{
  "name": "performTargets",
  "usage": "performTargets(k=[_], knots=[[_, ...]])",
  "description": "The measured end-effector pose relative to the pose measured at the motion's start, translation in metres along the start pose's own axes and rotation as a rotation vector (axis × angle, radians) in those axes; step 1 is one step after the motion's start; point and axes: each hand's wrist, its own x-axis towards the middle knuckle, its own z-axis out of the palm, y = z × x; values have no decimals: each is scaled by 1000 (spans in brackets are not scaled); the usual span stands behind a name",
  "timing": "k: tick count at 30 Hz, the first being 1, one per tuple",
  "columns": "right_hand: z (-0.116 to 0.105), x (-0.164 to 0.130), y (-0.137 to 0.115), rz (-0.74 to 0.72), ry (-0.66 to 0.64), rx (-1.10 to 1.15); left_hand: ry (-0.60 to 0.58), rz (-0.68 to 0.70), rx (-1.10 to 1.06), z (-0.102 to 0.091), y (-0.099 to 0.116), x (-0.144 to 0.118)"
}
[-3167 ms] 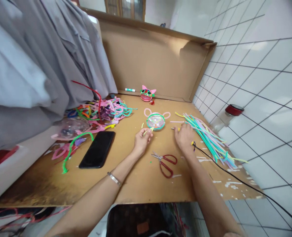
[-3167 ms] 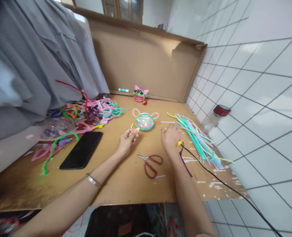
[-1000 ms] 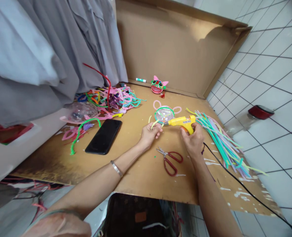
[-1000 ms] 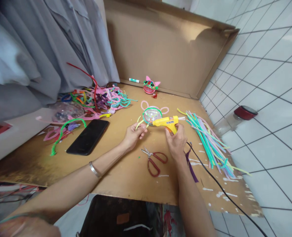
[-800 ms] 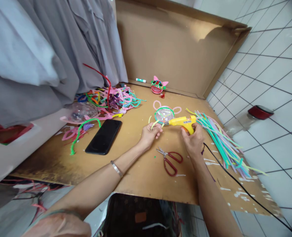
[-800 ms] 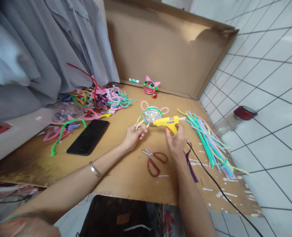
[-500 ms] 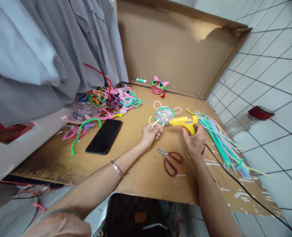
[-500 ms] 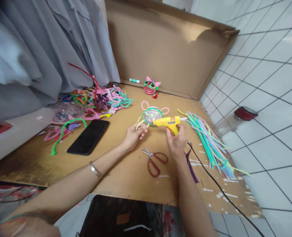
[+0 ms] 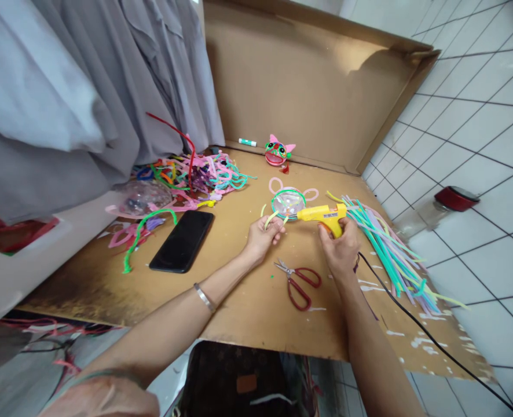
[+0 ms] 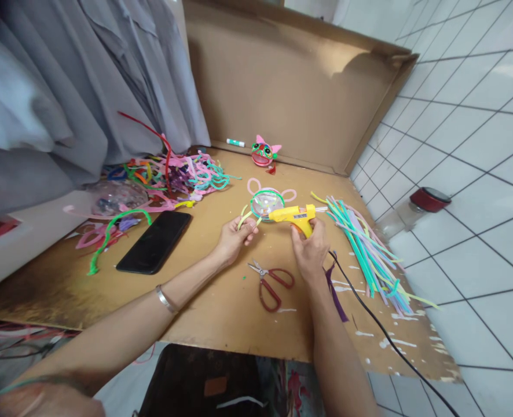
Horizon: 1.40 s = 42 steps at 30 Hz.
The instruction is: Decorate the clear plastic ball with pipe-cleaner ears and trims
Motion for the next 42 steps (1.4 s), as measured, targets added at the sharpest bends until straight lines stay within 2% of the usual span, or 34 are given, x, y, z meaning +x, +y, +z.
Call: performTargets(k=[7,12,18,25,33,42], knots=[[3,-1,5,-15,-34,-3,-12,18,-7,-1,0,0],[0,0,2,19,-5,-13,-7,17,-11,0,0,0],[1,-1,1,-34,-25,13,-8,18,-11,0,0,0],[0,-1,0,35,-4,-2,-7,12,-10,0,0,0],[0,0,0,-7,-39,1,5,18,-2,0,0,0],[-2,0,-2,21,-39,19,-9,23,6,-1,0,0]])
